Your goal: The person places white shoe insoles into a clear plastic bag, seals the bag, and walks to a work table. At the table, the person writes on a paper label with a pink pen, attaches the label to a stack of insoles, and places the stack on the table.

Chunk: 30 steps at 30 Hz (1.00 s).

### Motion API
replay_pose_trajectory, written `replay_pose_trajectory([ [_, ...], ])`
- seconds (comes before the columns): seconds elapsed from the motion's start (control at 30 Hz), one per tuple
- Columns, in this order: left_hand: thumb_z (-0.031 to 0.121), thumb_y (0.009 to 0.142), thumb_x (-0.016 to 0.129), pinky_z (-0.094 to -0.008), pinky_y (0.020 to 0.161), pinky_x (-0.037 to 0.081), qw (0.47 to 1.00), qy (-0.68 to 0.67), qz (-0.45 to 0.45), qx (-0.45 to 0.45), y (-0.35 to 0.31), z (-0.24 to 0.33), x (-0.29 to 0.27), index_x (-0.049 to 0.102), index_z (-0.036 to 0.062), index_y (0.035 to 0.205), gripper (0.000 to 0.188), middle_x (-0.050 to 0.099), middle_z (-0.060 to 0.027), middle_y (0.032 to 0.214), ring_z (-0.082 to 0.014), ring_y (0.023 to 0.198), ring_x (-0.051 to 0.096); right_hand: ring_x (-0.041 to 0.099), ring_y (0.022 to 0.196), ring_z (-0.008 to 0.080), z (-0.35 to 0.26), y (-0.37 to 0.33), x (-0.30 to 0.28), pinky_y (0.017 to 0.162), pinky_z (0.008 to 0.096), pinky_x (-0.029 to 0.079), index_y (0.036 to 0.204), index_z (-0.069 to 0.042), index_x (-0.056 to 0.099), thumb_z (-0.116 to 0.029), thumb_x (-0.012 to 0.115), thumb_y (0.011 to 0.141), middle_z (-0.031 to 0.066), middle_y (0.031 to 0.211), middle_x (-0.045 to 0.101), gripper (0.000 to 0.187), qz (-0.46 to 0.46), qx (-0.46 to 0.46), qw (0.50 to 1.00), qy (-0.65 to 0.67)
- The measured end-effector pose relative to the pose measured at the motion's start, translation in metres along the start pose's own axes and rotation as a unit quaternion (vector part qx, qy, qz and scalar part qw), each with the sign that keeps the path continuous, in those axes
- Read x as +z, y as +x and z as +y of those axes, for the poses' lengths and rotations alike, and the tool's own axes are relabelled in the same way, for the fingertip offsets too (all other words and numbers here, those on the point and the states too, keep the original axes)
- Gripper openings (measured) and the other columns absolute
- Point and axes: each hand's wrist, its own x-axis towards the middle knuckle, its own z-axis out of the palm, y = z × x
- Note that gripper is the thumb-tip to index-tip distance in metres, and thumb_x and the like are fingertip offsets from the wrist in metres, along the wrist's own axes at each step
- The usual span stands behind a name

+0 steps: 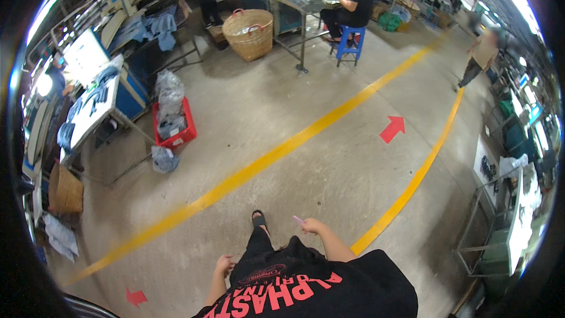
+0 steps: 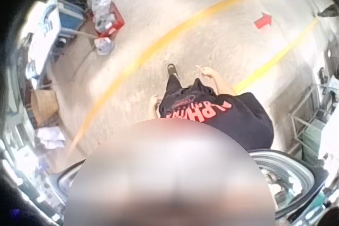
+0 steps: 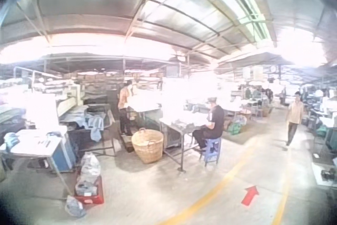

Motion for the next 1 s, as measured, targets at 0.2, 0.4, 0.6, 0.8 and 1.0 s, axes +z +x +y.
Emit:
replay_pose_trajectory([
  [0.2, 0.016, 0.098, 0.056, -0.0409, 0.057, 0.052, 0.984, 0.133, -0.114, -0.007, 0.086, 0.088, -0.058, 0.077, 0.0062, 0.114, 0.029, 0.072, -0.0094, 0.088, -0.0241, 0.069, 0.065, 0.059, 0.058, 0.0178, -0.006, 0.035, -0.054, 0.054, 0.0405, 0.049, 0.113, -0.008, 0.076, -0.035, 0.058, 0.1, 0.0076, 0.091, 0.077, 0.035, 0.035, 0.199, 0.974, 0.104],
  [0.4, 0.019, 0.098, 0.051, -0.0416, 0.061, 0.055, 0.934, 0.285, -0.197, -0.091, 0.187, 0.262, -0.064, 0.072, 0.0095, 0.13, 0.039, 0.077, -0.008, 0.096, -0.0239, 0.074, 0.071, 0.048, 0.05, 0.0167, -0.022, 0.025, -0.082, 0.051, 0.0376, 0.045, 0.112, -0.005, 0.075, -0.03, 0.054, 0.101, 0.0106, 0.092, 0.076, 0.034, 0.203, 0.207, 0.851, 0.439],
  [0.6, 0.022, 0.099, 0.048, -0.0436, 0.069, 0.053, 0.934, 0.33, -0.09, 0.104, 0.258, 0.514, 0.016, 0.059, 0.0162, 0.142, 0.045, 0.075, -0.0107, 0.108, -0.0247, 0.084, 0.07, 0.055, 0.057, 0.0196, 0.004, 0.043, -0.108, 0.054, 0.0404, 0.045, 0.107, -0.006, 0.075, -0.025, 0.057, 0.101, 0.0089, 0.083, 0.071, 0.027, 0.152, 0.31, 0.791, 0.505],
  [0.8, 0.017, 0.1, 0.048, -0.0416, 0.07, 0.052, 0.964, 0.209, -0.082, 0.14, 0.252, 0.705, 0.142, 0.06, 0.0155, 0.142, 0.044, 0.074, -0.011, 0.108, -0.0239, 0.083, 0.067, 0.065, 0.07, 0.0236, 0.081, 0.126, -0.218, 0.062, 0.0432, 0.05, 0.102, -0.008, 0.078, -0.025, 0.061, 0.1, 0.009, 0.08, 0.07, 0.024, 0.114, 0.349, 0.804, 0.468],
  [1.0, 0.012, 0.095, 0.053, -0.0335, 0.06, 0.048, 0.95, 0.215, -0.173, 0.144, 0.257, 0.791, 0.249, 0.066, 0.0105, 0.137, 0.045, 0.073, -0.007, 0.098, -0.0162, 0.075, 0.063, 0.053, 0.057, 0.0145, 0.014, 0.242, -0.482, 0.051, 0.0334, 0.045, 0.115, -0.006, 0.072, -0.033, 0.055, 0.108, 0.0053, 0.084, 0.07, 0.033, 0.182, 0.254, 0.888, 0.338],
])
